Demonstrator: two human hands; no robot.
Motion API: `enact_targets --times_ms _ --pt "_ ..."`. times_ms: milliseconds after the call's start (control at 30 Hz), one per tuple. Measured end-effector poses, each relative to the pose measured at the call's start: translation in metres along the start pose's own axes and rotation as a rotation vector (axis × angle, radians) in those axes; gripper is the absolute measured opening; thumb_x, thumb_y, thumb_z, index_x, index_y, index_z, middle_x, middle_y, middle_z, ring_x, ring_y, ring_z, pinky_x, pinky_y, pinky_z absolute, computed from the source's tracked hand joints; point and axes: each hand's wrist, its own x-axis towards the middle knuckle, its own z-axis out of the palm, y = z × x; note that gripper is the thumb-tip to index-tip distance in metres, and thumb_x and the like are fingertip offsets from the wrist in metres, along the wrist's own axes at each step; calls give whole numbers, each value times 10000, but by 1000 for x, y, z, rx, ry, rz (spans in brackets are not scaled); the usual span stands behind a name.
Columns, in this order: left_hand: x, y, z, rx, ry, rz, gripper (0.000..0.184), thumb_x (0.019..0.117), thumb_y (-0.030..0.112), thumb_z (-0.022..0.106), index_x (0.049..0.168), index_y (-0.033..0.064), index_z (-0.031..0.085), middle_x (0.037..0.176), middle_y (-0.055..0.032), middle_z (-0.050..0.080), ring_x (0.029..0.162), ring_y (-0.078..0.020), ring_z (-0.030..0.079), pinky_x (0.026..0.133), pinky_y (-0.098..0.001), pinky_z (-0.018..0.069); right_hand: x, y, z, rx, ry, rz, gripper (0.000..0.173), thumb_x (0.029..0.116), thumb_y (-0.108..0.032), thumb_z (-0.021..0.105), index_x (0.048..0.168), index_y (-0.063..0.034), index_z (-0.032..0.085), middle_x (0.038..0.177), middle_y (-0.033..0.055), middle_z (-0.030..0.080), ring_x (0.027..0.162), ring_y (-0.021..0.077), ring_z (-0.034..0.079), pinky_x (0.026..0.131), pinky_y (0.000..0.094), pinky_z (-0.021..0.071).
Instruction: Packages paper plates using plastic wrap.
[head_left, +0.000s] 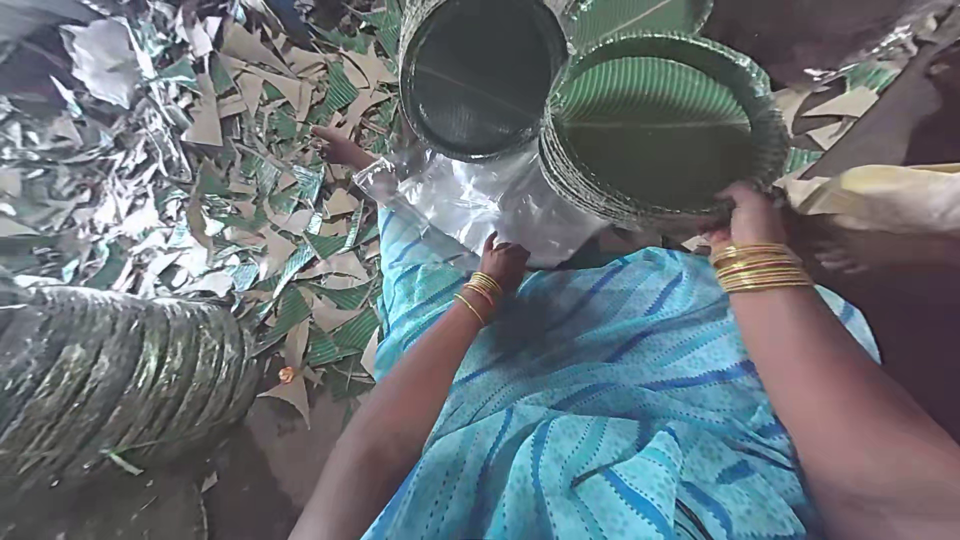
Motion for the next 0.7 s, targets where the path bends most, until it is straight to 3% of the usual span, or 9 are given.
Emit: enact_targets --times_ms 67,133,233,333,433,500,600,700 --pt "-11 -11 -16 -60 109 -23 325 1036 46 481 1276 32 701 1278 -174 700 1275 -339 618 1234 -572 236 2 0 -3 -6 -10 -12 129 1000 -239 522 1081 -141 542 817 -32 514 605 36 506 561 207 456" --pt "-24 -36 -26 -148 273 40 294 1024 42 505 1215 -7 723 1225 -203 714 1218 -371 644 1148 -549 392 7 3 -3 2 -18 -17 148 973 -241 545 1094 -157 551 837 -33 544 624 40 537 564 217 473" --pt "-55 -62 -47 -186 289 36 311 1046 35 469 1263 -36 680 1299 -223 669 1269 -384 605 1132 -533 417 14 5 -2 -30 -40 -3 250 948 -255 566 1172 -142 565 946 2 578 737 78 582 628 271 506" --pt "-94 -87 -61 -198 362 6 305 1007 -1 467 1184 -41 713 1252 -217 690 1228 -376 627 1085 -558 450 13 3 -3 -57 -61 7 378 936 -263 576 1278 -104 556 1116 65 579 927 146 574 749 377 502" --pt "-137 -108 -62 -128 495 -80 307 993 44 473 1126 -38 737 1195 -208 716 1172 -385 659 1030 -577 482 14 2 -4 -39 -75 -3 280 942 -241 568 1203 -140 559 1062 17 578 906 96 587 748 337 522" --pt "-147 -106 -52 -88 536 -107 294 974 88 539 1172 -28 722 1249 -198 701 1215 -392 637 1044 -601 461 12 0 -7 -37 -88 -4 262 948 -242 563 1189 -142 586 1071 11 594 939 99 587 787 361 515" --pt "-124 -68 -26 -13 444 -95 446 925 224 714 1319 20 668 1379 -183 636 1330 -396 552 1108 -618 397 12 0 -1 -23 -98 -31 142 950 -226 546 1079 -173 573 945 -32 570 818 60 579 705 308 506" --pt "-77 -27 -11 81 112 -185 694 938 406 718 1515 91 498 1577 -146 458 1495 -350 360 1203 -636 190 10 4 2 -14 -85 -19 222 938 -228 564 1139 -136 587 985 5 577 837 93 577 719 340 504"
